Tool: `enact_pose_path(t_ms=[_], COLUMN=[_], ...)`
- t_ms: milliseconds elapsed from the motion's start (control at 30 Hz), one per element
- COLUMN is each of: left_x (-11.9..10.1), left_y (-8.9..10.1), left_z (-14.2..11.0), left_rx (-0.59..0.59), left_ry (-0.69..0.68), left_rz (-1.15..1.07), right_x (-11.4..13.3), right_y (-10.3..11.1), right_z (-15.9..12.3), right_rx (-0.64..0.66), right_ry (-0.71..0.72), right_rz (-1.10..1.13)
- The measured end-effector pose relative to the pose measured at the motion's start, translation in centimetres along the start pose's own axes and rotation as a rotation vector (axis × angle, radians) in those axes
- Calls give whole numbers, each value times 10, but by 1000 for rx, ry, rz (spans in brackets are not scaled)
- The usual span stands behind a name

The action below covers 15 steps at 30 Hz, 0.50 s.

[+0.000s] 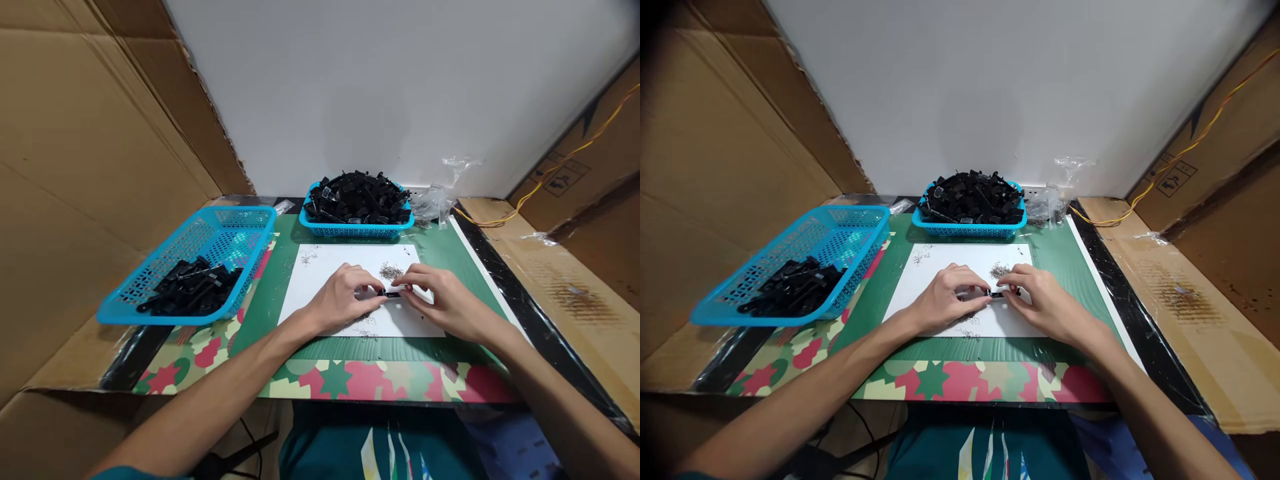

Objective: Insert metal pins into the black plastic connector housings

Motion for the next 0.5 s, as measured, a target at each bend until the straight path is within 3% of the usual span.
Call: enact_pose_path(t_ms=[267,400,500], left_x=[-6,-10,-10], left_y=[-1,-2,-2], left_z=[0,-1,-2], left_rx=[5,0,-8], left_ry=[-63,-106,-118], left_rz=[68,108,117], right_x=[20,8,2], right_y=[24,35,32], right_z=[23,25,23], right_rx=[-131,-362,-420], right_ry=[157,-9,-74], right_rz=[-119,83,155])
Point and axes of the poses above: each hand's wrist, its own z-axis towards the middle knuckle, its own y-axis out of the back of the hand, x = y × z, the point moved 10 cm from there along z, towards the middle knuckle, and after that the axes turned 15 degrees about -x, right-handed, at the moved point
